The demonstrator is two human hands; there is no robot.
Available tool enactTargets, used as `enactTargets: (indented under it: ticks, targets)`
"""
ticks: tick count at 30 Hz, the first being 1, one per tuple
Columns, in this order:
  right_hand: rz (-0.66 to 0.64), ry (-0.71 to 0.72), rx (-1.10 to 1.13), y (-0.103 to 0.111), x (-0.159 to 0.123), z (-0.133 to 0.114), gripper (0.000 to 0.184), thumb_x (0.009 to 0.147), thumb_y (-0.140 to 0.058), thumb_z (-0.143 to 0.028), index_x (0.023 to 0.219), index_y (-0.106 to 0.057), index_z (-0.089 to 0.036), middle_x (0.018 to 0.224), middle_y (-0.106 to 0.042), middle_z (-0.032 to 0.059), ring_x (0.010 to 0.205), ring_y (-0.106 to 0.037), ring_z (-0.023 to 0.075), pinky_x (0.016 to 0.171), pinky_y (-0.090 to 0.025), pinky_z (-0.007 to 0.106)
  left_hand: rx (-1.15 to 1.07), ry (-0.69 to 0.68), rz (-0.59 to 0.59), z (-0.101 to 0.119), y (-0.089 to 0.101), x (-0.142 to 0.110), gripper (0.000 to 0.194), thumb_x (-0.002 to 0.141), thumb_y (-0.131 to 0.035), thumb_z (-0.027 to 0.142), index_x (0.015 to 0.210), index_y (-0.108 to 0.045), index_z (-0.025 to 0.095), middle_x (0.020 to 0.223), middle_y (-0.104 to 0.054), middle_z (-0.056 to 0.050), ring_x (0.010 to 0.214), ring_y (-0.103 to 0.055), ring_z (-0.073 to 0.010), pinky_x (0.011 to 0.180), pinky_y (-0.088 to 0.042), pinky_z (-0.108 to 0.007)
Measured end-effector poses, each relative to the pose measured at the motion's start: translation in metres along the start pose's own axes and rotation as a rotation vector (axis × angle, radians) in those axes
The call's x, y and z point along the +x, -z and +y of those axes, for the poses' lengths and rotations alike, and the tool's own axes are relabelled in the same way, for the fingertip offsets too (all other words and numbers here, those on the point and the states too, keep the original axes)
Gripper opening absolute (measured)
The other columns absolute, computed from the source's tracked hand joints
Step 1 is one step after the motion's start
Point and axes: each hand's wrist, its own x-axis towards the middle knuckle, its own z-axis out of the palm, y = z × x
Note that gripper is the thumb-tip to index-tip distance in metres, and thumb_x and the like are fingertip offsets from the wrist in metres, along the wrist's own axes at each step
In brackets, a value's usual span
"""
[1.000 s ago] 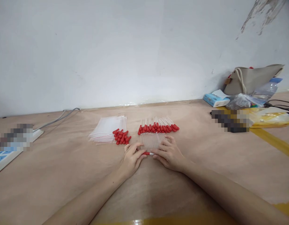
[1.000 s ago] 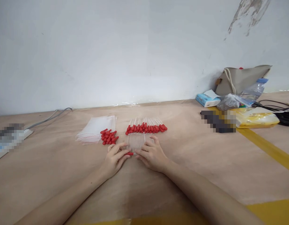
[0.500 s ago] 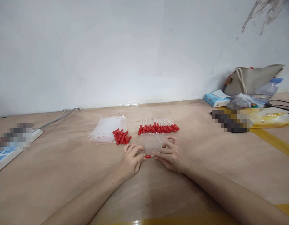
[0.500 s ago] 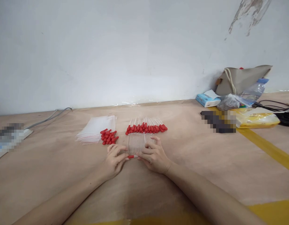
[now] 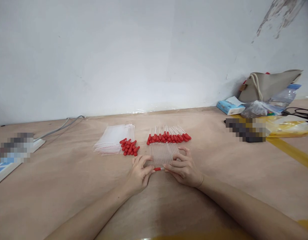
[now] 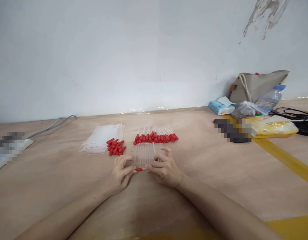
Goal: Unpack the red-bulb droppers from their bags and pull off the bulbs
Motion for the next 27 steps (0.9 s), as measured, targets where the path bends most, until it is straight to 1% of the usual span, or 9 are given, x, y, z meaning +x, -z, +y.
enactTargets:
  ticks: [4,10,15,18,20,23,25,27]
  targets:
    - [0.008,0.011,-0.02,0.002,0.0,-0.001,0.016,0.082,-0.052,-0.023,0.092,-0.062,-0.031,0.058,-0.06,-0.0072,0.068,-0.05,0.0101,0.093,-0.022,0.042,-0.002,0.004,-0.017,-0.001,0.0,-0.002,0.018,0.082,-0.045,0.018,0.08,-0.062,0.019,0.102,-0.049,-0.01,0.094,-0.045,-0.0222,0.075,-0.038,-0.037]
    - [0.017,0.048,-0.048,0.002,0.0,-0.002,0.018,0.082,-0.05,-0.02,0.092,-0.061,-0.03,0.055,-0.058,-0.0083,0.061,-0.049,0.0079,0.093,-0.022,0.04,-0.09,0.031,-0.033,-0.001,0.002,-0.003,0.017,0.082,-0.045,0.017,0.083,-0.062,0.018,0.101,-0.047,-0.01,0.095,-0.044,-0.0221,0.079,-0.039,-0.039]
    - [0.002,0.039,-0.027,0.0,-0.003,-0.002,0.022,0.082,-0.049,-0.018,0.096,-0.06,-0.032,0.057,-0.058,-0.0083,0.065,-0.051,0.0079,0.095,-0.021,0.041,-0.149,0.061,-0.061,0.003,0.005,-0.001,0.019,0.083,-0.044,0.019,0.082,-0.063,0.018,0.1,-0.049,-0.01,0.097,-0.044,-0.0219,0.082,-0.04,-0.039]
    - [0.024,0.035,-0.008,0.001,-0.006,0.003,0.023,0.081,-0.05,-0.017,0.096,-0.06,-0.031,0.06,-0.059,-0.0083,0.064,-0.052,0.0078,0.095,-0.022,0.041,-0.163,0.072,-0.053,-0.002,0.007,-0.002,0.019,0.083,-0.043,0.018,0.078,-0.062,0.017,0.098,-0.049,-0.009,0.096,-0.045,-0.0212,0.083,-0.041,-0.038]
    - [0.055,-0.013,-0.028,0.002,-0.007,0.008,0.02,0.081,-0.051,-0.018,0.092,-0.061,-0.031,0.06,-0.06,-0.0078,0.065,-0.052,0.0085,0.094,-0.023,0.041,-0.142,0.098,-0.008,-0.011,0.01,-0.006,0.019,0.083,-0.044,0.018,0.076,-0.061,0.017,0.097,-0.049,-0.009,0.095,-0.046,-0.0205,0.081,-0.042,-0.037]
    - [0.158,-0.169,-0.046,0.001,-0.005,0.015,0.012,0.078,-0.055,-0.021,0.086,-0.063,-0.028,0.061,-0.059,-0.0048,0.064,-0.05,0.0105,0.089,-0.03,0.04,-0.108,0.154,0.085,-0.023,0.014,-0.011,0.016,0.083,-0.045,0.019,0.081,-0.061,0.018,0.095,-0.047,-0.008,0.089,-0.048,-0.018,0.075,-0.045,-0.032]
    - [0.205,-0.233,0.008,-0.002,-0.003,0.015,0.013,0.078,-0.055,-0.02,0.088,-0.063,-0.025,0.064,-0.057,-0.0023,0.062,-0.049,0.0107,0.079,-0.037,0.036,-0.128,0.174,0.094,-0.027,0.015,-0.012,0.016,0.083,-0.046,0.018,0.089,-0.061,0.019,0.093,-0.046,-0.007,0.085,-0.049,-0.0161,0.072,-0.046,-0.03]
    - [0.216,-0.258,0.082,-0.005,0.0,0.014,0.02,0.08,-0.051,-0.016,0.097,-0.061,-0.022,0.069,-0.054,0.0005,0.062,-0.048,0.0108,0.068,-0.041,0.03,-0.154,0.183,0.104,-0.026,0.015,-0.011,0.018,0.084,-0.045,0.018,0.095,-0.059,0.019,0.092,-0.047,-0.006,0.085,-0.051,-0.0152,0.074,-0.046,-0.029]
